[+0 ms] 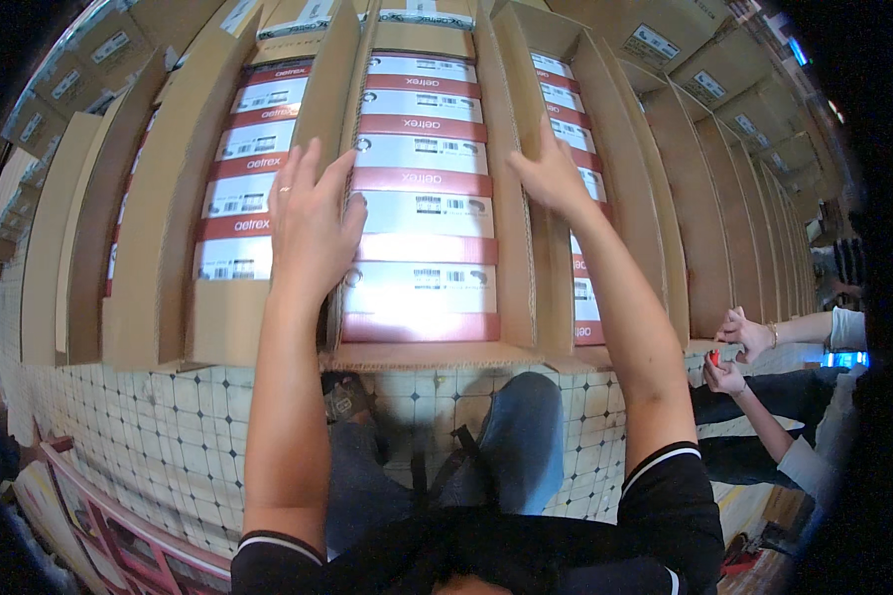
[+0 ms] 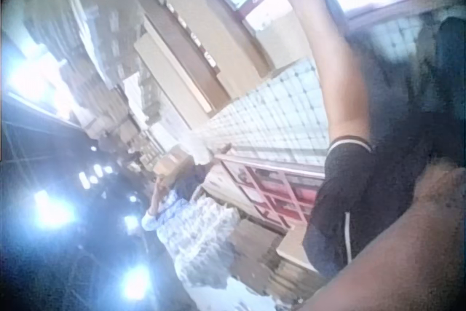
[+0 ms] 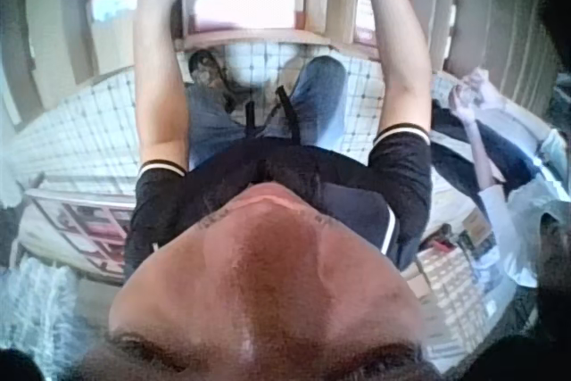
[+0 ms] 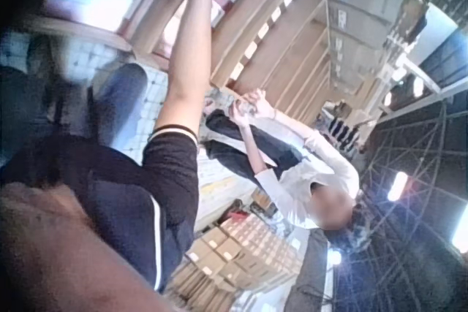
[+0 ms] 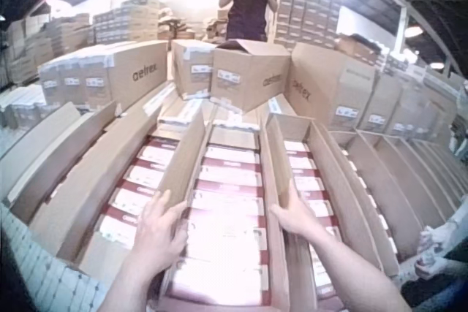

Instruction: The person sits on the floor and repeatedly picks up small product boxes from a larger open carton, then places them into an adjacent empty carton. The person continues this pick-and-place cycle across multiple boxes.

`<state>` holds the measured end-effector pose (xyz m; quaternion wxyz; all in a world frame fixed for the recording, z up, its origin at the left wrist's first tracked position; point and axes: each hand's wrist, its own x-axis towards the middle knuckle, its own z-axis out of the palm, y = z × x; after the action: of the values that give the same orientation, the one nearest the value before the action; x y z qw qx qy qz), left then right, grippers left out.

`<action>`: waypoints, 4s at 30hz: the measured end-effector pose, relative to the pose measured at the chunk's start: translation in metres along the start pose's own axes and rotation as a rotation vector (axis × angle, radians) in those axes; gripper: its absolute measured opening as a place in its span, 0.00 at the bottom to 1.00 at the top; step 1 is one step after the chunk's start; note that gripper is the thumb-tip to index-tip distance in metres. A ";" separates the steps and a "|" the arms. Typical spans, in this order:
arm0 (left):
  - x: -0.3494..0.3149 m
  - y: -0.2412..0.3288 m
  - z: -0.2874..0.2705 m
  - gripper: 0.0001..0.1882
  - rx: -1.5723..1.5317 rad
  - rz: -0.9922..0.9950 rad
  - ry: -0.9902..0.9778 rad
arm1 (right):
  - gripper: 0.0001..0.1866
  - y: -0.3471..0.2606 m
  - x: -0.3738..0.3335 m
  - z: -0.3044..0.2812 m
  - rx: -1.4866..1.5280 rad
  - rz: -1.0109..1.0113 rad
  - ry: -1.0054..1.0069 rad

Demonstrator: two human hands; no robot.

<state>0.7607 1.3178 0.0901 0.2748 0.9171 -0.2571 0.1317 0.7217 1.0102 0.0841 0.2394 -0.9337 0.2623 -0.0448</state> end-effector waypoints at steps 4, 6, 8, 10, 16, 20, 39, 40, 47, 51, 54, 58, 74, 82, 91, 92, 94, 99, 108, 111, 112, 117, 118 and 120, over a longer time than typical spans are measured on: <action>-0.002 -0.007 0.015 0.29 0.157 -0.144 -0.037 | 0.50 -0.007 0.062 0.007 0.040 -0.056 0.051; -0.004 -0.010 0.018 0.29 0.190 -0.095 0.008 | 0.47 -0.009 0.070 0.010 -0.033 0.010 0.135; -0.004 -0.009 0.015 0.30 0.163 -0.173 -0.077 | 0.41 -0.010 0.065 0.011 -0.054 0.057 0.116; 0.003 -0.005 0.008 0.31 0.090 -0.186 -0.057 | 0.37 -0.013 0.058 0.008 -0.057 0.082 0.076; 0.133 -0.016 0.027 0.30 -0.026 -0.383 -0.177 | 0.33 -0.035 0.052 -0.003 -0.024 0.100 0.034; 0.264 -0.040 0.070 0.29 -0.037 -0.514 -0.261 | 0.32 -0.044 0.054 -0.006 -0.108 0.151 0.016; 0.301 -0.035 0.087 0.27 0.167 -0.718 -0.470 | 0.38 -0.128 0.173 0.067 1.224 0.405 -0.119; 0.300 -0.036 0.087 0.26 0.157 -0.733 -0.491 | 0.34 -0.130 0.214 0.088 1.439 0.640 -0.071; 0.300 -0.038 0.086 0.24 0.192 -0.688 -0.399 | 0.30 -0.121 0.384 0.079 1.730 1.405 0.171; 0.296 -0.048 0.087 0.23 0.178 -0.715 -0.400 | 0.27 -0.154 0.422 0.025 1.806 1.001 0.135; 0.292 -0.054 0.088 0.24 0.167 -0.689 -0.410 | 0.24 -0.186 0.458 -0.036 1.841 0.384 0.117; 0.293 -0.050 0.087 0.22 0.220 -0.660 -0.366 | 0.22 -0.219 0.487 -0.101 1.491 -0.225 0.103; 0.275 -0.070 0.087 0.40 -0.001 -0.463 -0.387 | 0.21 -0.229 -0.238 -0.007 0.417 0.216 -0.590; 0.095 -0.110 -0.083 0.35 -0.297 -0.160 -0.513 | 0.46 -0.274 -0.179 0.066 -0.056 0.033 -0.167; -0.008 -0.208 -0.136 0.36 -0.239 -0.320 -0.669 | 0.32 -0.221 -0.176 0.101 0.067 -0.030 -0.165; -0.009 -0.216 -0.135 0.35 -0.251 -0.312 -0.657 | 0.32 -0.216 -0.179 0.103 0.096 -0.074 -0.115; -0.011 -0.237 -0.139 0.33 -0.375 -0.311 -0.590 | 0.32 -0.213 -0.183 0.107 0.093 -0.079 -0.103; -0.037 -0.250 -0.151 0.35 -0.424 -0.125 -0.471 | 0.30 -0.219 -0.184 0.114 0.097 -0.112 -0.027; -0.069 -0.217 -0.172 0.27 -0.100 -0.089 -0.440 | 0.33 -0.177 -0.165 0.122 0.231 -0.269 -0.090; -0.078 -0.220 -0.172 0.20 -0.213 -0.123 -0.432 | 0.29 -0.163 -0.153 0.124 0.305 -0.350 -0.133; -0.078 -0.220 -0.169 0.17 -0.233 -0.096 -0.376 | 0.29 -0.160 -0.149 0.125 0.389 -0.335 -0.199; -0.078 -0.224 -0.154 0.15 -0.058 -0.136 -0.401 | 0.26 -0.154 -0.143 0.123 0.471 -0.293 -0.270; -0.077 -0.226 -0.149 0.15 -0.010 -0.095 -0.375 | 0.26 -0.154 -0.143 0.123 0.473 -0.278 -0.270; -0.072 -0.231 -0.140 0.15 0.040 -0.053 -0.409 | 0.26 -0.156 -0.145 0.122 0.477 -0.264 -0.270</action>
<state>0.8122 1.5917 0.0757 0.2019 0.9365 -0.2806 -0.0592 0.6960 1.2521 0.0558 0.4766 -0.8747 0.0867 -0.0111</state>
